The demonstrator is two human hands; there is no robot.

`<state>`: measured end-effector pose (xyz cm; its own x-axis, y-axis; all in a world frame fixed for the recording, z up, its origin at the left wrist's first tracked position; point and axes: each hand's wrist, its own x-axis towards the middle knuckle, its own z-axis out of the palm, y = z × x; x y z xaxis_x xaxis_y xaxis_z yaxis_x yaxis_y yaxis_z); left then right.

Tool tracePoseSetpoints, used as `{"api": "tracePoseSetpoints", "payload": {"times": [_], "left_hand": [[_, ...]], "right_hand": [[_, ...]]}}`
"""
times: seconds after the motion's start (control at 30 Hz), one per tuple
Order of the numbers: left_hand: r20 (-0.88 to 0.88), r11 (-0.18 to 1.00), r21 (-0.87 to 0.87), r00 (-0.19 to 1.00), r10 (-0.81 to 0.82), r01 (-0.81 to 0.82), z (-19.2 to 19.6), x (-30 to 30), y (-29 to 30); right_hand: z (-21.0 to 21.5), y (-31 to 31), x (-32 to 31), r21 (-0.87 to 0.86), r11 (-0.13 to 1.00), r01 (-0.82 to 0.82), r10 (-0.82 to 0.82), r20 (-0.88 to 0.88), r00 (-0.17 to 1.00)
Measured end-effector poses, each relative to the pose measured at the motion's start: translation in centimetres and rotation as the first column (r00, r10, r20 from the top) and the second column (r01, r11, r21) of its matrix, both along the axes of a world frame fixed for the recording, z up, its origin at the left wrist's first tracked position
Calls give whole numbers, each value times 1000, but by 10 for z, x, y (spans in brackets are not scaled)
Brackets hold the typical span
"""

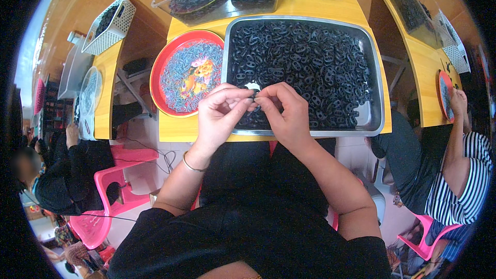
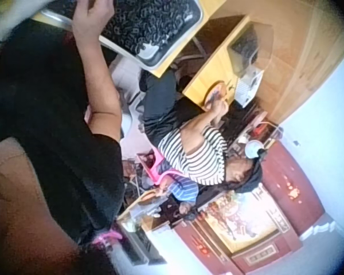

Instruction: The person assembles plastic cord lock toggles by fitting the components together by hand.

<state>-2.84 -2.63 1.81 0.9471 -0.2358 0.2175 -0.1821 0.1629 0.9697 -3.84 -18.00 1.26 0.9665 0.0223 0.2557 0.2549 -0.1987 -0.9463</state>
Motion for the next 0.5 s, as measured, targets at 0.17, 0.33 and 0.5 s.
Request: {"api": "tracePoseSetpoints", "payload": {"times": [0.17,0.33,0.5], "left_hand": [[123,990,139,992,22,-39,-1,0,2],[-25,995,-93,999,-39,37,-6,4,1],[-139,976,-213,987,-78,47,-9,5,3]], "right_hand": [[1,0,0,-46,999,3,-2,33,999],[-4,0,0,-8,1000,-27,27,19,999],[-5,3,-1,213,977,-25,35,-46,998]]}}
